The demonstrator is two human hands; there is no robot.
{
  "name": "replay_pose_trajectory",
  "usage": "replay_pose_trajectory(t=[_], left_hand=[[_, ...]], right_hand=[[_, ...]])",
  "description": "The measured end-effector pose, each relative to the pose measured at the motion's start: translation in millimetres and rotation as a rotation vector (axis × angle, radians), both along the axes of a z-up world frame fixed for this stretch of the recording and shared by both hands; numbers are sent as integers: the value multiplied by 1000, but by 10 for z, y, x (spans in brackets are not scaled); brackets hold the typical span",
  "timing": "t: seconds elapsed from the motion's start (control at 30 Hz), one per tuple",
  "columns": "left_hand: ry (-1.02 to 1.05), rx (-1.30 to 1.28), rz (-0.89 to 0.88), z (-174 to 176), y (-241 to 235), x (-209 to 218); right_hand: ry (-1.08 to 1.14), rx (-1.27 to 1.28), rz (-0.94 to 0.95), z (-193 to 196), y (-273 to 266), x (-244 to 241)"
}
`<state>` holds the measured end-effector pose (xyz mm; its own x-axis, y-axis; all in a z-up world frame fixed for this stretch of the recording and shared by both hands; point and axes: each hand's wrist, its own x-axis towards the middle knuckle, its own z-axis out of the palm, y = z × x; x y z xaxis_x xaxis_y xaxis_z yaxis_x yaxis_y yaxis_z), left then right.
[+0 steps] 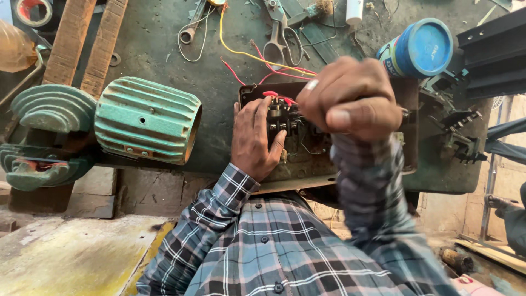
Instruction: The person connects colored wires to terminals inside a metal electrical box using a screwdriver. They tighten screws to secure the wires and adjust connections throughout the process.
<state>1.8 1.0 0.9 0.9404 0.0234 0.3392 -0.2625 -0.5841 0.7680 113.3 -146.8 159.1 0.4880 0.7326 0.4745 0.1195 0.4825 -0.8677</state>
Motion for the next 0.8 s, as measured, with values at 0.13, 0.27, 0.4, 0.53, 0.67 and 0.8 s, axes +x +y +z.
replay_pose_trajectory(t=[0.13,0.27,0.4,0.53,0.67,0.8], left_hand=[[4,-1,4,-35,-2,-2],[-14,14,4,-39,-11,1],[-29,23,9,-32,-10,-5],[-28,10,2,-36,2,-12],[-15,-39,-5,-53,7,-12],[-34,-45,4,-59,3,-1]], right_hand=[[-71,115,-819,-270,186,-414],[-257,88,-1013,-200,228,-402],[-22,39,-367,23,38,-246],[6,24,282,76,-53,21],[-6,67,188,-32,-6,5],[20,154,-517,-165,106,-259]])
